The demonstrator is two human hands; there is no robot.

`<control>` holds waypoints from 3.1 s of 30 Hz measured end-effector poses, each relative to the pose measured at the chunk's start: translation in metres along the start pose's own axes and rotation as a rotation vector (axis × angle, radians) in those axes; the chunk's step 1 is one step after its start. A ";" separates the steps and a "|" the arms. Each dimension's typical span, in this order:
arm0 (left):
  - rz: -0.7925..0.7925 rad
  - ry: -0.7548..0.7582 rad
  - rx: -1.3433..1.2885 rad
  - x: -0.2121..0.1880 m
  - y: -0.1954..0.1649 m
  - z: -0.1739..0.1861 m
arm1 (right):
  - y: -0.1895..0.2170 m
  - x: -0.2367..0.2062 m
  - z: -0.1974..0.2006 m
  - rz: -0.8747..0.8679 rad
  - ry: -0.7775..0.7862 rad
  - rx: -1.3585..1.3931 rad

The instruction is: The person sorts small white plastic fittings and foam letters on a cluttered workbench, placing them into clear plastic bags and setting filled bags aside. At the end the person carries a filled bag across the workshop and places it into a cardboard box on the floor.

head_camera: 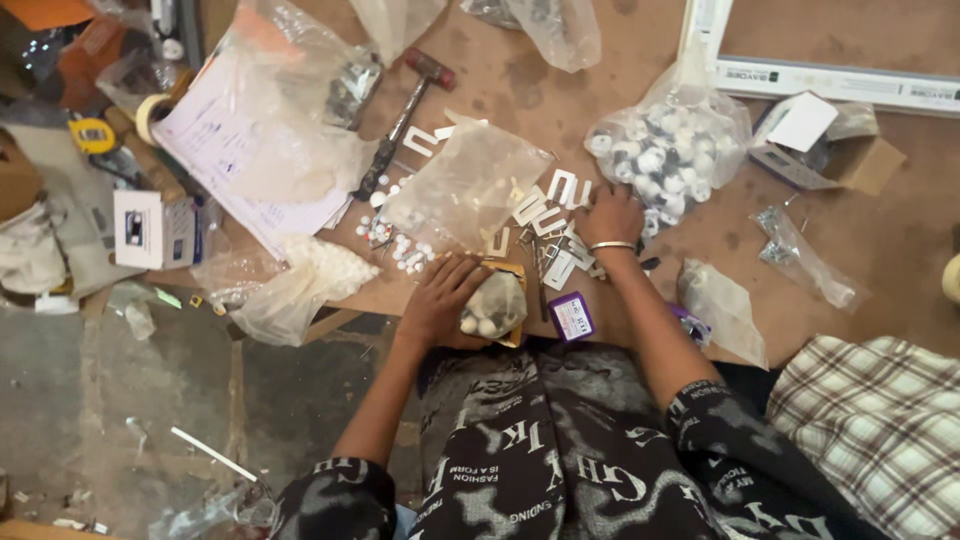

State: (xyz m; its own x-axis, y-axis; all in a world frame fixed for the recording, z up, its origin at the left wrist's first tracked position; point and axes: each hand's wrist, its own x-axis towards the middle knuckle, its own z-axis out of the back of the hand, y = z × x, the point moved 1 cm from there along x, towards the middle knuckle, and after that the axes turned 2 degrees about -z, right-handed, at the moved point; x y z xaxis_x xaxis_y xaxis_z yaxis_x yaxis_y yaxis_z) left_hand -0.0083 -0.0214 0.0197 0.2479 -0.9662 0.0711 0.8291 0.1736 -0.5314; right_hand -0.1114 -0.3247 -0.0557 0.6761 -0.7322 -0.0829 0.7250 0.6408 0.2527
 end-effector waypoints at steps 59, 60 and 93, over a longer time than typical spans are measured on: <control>-0.085 -0.082 -0.067 -0.013 0.003 -0.016 | -0.034 -0.171 -0.037 -0.689 0.204 1.351; -0.074 -0.084 -0.070 -0.013 0.002 -0.015 | -0.036 -0.164 -0.035 -0.634 0.201 1.196; -0.026 -0.066 -0.091 -0.012 0.004 -0.013 | -0.027 -0.123 -0.010 -0.145 0.065 -0.057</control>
State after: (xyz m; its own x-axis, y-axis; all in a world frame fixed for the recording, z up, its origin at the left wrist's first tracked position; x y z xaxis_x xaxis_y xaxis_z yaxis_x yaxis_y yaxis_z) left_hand -0.0141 -0.0117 0.0060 0.2616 -0.9550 0.1398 0.7875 0.1274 -0.6030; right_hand -0.2122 -0.2496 -0.0617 0.5699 -0.8024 -0.1773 0.8204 0.5432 0.1785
